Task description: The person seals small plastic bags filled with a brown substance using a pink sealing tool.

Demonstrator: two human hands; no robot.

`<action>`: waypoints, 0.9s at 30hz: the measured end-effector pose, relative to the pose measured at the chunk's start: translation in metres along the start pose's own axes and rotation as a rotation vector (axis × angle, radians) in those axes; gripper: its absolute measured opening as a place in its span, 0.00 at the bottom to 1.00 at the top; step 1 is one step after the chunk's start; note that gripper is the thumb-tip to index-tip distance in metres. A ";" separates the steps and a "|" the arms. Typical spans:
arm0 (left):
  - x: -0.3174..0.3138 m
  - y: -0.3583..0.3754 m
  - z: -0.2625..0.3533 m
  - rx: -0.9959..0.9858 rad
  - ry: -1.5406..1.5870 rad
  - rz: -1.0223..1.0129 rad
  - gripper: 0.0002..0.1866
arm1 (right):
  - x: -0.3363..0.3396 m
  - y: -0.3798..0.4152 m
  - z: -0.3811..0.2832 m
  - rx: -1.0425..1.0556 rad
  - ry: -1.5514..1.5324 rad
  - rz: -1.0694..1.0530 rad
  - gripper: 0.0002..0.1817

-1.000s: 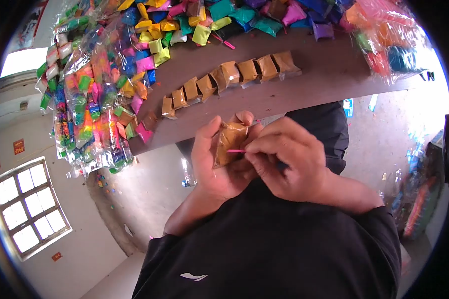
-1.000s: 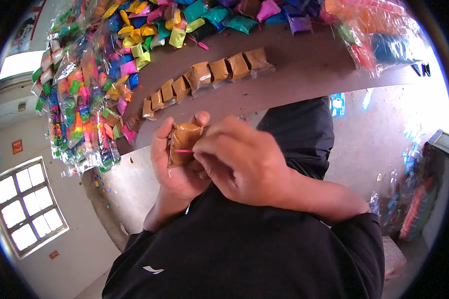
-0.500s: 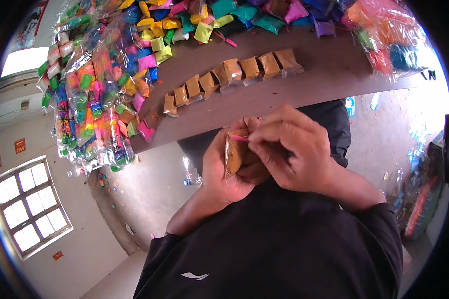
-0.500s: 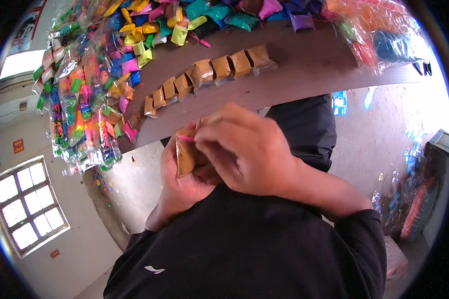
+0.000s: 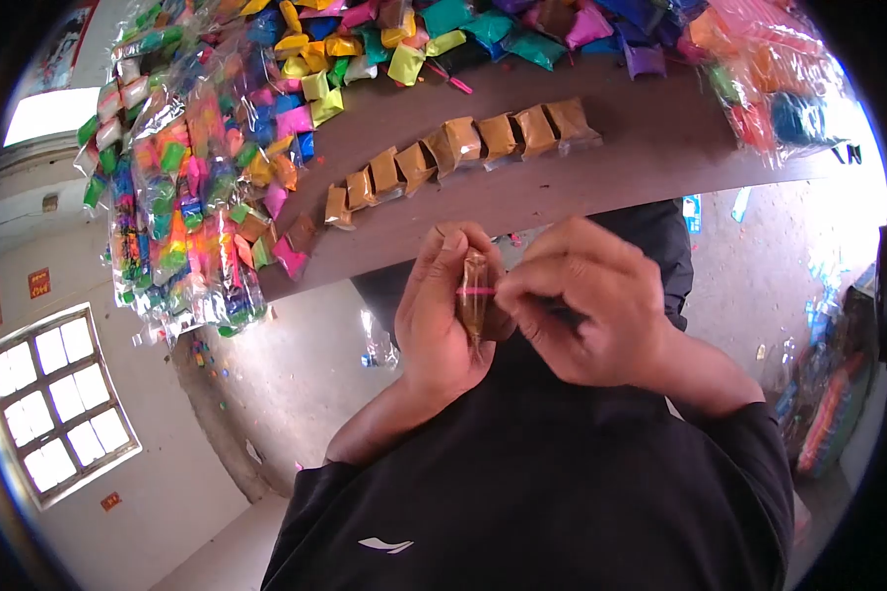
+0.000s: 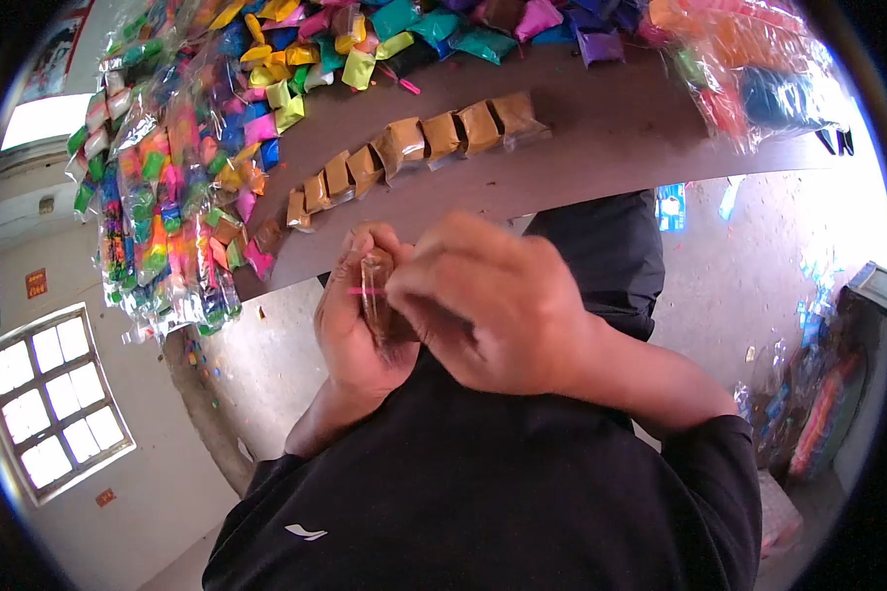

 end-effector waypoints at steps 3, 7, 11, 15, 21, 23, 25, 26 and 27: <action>-0.002 -0.001 -0.001 -0.086 -0.095 0.046 0.15 | 0.001 -0.001 0.002 -0.058 0.112 0.022 0.10; 0.000 -0.002 0.000 -0.132 -0.124 0.014 0.14 | 0.004 -0.003 -0.001 -0.042 0.091 -0.012 0.09; -0.001 0.000 0.000 -0.310 -0.614 0.124 0.13 | 0.003 -0.002 0.004 -0.041 0.127 -0.038 0.09; -0.005 0.001 0.003 -0.106 -0.142 0.068 0.14 | 0.004 -0.004 0.003 -0.054 0.098 -0.018 0.10; -0.001 0.001 0.006 -0.159 -0.275 0.043 0.15 | 0.016 -0.010 0.022 -0.173 0.119 0.029 0.13; 0.002 0.000 0.003 -0.199 -0.313 0.000 0.15 | 0.014 -0.010 0.018 -0.180 -0.017 -0.027 0.14; 0.002 -0.002 0.002 -0.341 -0.534 0.086 0.14 | 0.017 -0.013 0.009 -0.293 -0.177 -0.197 0.13; -0.001 -0.002 0.002 -0.346 -0.529 0.086 0.14 | 0.015 -0.012 0.013 -0.290 -0.173 -0.201 0.13; -0.008 -0.002 0.005 -0.381 -0.571 0.076 0.13 | 0.011 -0.009 0.019 -0.222 -0.183 -0.192 0.12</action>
Point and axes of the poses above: each hand's wrist, its own y-axis away from the middle knuckle, its own x-axis out of the back of the hand, z = x × y, the point moved 2 cm from there along -y, towards the middle knuckle, and after that the axes turned 2 degrees about -z, right-handed, at the moved point
